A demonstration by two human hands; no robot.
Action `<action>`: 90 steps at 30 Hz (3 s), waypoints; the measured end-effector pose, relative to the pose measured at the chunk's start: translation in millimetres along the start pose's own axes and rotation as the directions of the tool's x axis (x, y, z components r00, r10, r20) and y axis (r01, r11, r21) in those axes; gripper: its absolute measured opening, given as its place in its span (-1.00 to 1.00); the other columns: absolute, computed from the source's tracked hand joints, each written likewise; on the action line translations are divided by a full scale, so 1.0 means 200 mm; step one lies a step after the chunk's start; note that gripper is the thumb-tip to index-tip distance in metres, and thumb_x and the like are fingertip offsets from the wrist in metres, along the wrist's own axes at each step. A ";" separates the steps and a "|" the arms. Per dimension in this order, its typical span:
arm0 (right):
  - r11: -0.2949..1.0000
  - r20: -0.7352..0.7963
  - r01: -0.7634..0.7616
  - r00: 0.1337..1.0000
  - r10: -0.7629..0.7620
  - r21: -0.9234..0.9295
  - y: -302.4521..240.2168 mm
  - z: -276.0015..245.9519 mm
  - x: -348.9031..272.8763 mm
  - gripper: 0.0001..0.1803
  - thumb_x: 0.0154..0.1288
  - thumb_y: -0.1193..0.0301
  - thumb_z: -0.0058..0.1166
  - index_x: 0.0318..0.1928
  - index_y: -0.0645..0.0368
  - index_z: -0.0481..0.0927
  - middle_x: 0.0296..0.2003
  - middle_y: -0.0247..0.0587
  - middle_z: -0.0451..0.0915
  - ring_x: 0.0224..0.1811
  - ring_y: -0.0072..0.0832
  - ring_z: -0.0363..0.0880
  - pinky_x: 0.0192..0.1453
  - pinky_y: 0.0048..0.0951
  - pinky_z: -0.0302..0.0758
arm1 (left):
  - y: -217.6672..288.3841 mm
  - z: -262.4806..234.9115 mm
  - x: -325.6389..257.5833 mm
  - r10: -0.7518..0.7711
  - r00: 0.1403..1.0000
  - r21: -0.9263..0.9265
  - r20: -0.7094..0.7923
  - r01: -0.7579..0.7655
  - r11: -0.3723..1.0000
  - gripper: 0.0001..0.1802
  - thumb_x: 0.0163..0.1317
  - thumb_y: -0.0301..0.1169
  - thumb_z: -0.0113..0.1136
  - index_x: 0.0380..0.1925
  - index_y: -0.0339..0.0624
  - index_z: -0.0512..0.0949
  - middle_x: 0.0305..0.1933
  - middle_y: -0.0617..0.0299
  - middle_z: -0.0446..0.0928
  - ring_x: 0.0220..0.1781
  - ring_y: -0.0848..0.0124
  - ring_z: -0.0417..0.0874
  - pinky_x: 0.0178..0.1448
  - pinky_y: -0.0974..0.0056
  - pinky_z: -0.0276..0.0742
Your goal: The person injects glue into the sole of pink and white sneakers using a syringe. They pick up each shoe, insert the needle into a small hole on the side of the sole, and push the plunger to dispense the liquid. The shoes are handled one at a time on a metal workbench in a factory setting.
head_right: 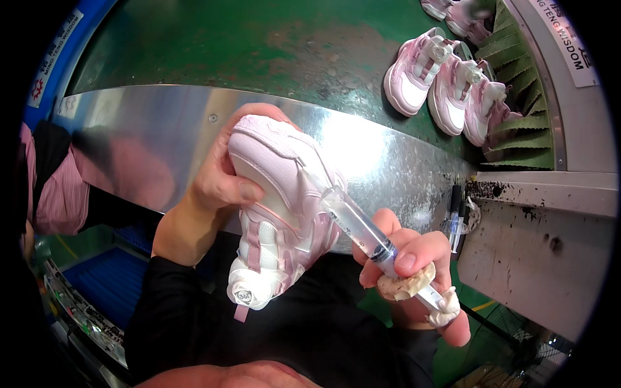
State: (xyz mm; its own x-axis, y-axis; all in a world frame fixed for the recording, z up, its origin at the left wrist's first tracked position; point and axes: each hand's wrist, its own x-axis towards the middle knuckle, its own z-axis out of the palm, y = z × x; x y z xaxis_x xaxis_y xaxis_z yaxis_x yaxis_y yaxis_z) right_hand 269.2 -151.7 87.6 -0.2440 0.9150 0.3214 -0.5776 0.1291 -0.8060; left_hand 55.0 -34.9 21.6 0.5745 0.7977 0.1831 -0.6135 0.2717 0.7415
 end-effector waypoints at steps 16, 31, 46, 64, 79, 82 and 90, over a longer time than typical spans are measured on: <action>0.998 -0.066 0.056 0.996 -0.058 -0.035 0.09 -0.06 -0.15 -0.13 -0.08 -0.37 0.16 0.02 0.08 0.42 -0.25 -0.06 0.58 -0.04 -0.27 0.27 -0.11 -0.37 0.24 | 0.00 -0.06 0.01 0.006 1.000 -0.089 -0.026 -0.008 0.996 -0.21 -0.14 -0.60 0.35 0.20 -0.18 0.30 0.07 0.16 0.48 0.10 0.35 0.51 0.20 0.24 0.42; 0.994 -0.071 0.060 0.995 -0.067 -0.090 0.18 -0.14 -0.29 -0.03 -0.07 -0.44 0.06 0.02 0.22 0.45 -0.27 -0.12 0.55 -0.23 -0.42 0.33 -0.12 -0.45 0.24 | -0.02 -0.12 0.02 -0.039 0.993 -0.107 -0.111 0.027 0.994 -0.45 0.01 -0.40 0.18 0.06 -0.34 0.38 -0.06 0.00 0.55 -0.11 0.27 0.65 -0.02 0.24 0.61; 0.998 -0.101 0.017 0.995 -0.023 -0.054 0.23 -0.16 -0.48 0.00 -0.10 -0.43 0.09 0.00 0.28 0.49 -0.25 -0.10 0.57 -0.26 -0.45 0.31 -0.15 -0.49 0.20 | -0.05 -0.22 0.09 -0.103 0.993 -0.347 0.051 0.114 0.931 -0.68 0.15 -0.39 0.08 -0.15 -0.38 0.49 -0.18 -0.01 0.60 -0.16 0.26 0.67 -0.03 0.17 0.62; 0.999 -0.139 -0.011 0.990 0.004 -0.051 0.24 -0.17 -0.55 -0.05 -0.21 -0.37 0.23 -0.08 0.27 0.55 -0.30 -0.13 0.58 -0.34 -0.44 0.26 -0.25 -0.48 0.17 | -0.09 -0.26 0.13 -0.161 0.987 -0.382 0.025 0.158 0.910 -0.66 0.16 -0.36 0.09 -0.12 -0.37 0.49 -0.16 0.00 0.60 -0.15 0.24 0.66 0.00 0.16 0.60; 0.993 -0.141 -0.116 0.983 0.120 0.033 0.23 -0.19 -0.58 -0.23 -0.11 -0.31 0.24 -0.09 0.03 0.46 -0.30 -0.13 0.58 -0.25 -0.38 0.31 -0.12 -0.39 0.18 | -0.12 -0.26 0.13 -0.182 0.983 -0.396 -0.009 0.163 0.904 -0.64 0.17 -0.33 0.09 -0.10 -0.36 0.49 -0.14 0.00 0.60 -0.14 0.23 0.66 0.04 0.14 0.59; 0.993 -0.138 -0.107 0.984 0.112 0.042 0.23 -0.20 -0.58 -0.22 -0.11 -0.31 0.24 -0.09 0.03 0.46 -0.29 -0.12 0.58 -0.24 -0.37 0.32 -0.11 -0.38 0.20 | -0.12 -0.27 0.12 -0.182 0.983 -0.404 -0.015 0.160 0.901 -0.63 0.17 -0.32 0.09 -0.10 -0.36 0.49 -0.14 0.00 0.60 -0.14 0.22 0.66 0.04 0.14 0.59; 0.994 -0.106 -0.099 0.989 0.102 0.036 0.24 -0.21 -0.56 -0.22 -0.10 -0.31 0.23 -0.07 0.03 0.45 -0.29 -0.12 0.57 -0.23 -0.36 0.32 -0.13 -0.36 0.21 | -0.12 -0.27 0.11 -0.187 0.982 -0.409 -0.031 0.158 0.899 -0.62 0.17 -0.30 0.09 -0.09 -0.36 0.49 -0.13 0.00 0.60 -0.13 0.22 0.66 0.06 0.13 0.58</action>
State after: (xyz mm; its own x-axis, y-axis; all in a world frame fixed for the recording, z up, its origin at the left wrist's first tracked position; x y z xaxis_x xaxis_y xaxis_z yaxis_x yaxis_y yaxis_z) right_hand 301.7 -231.7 -8.7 -0.2176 0.9587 0.1830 -0.5787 0.0242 -0.8152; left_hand 53.5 5.3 -27.3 0.6618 0.7494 0.0214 -0.6824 0.5903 0.4311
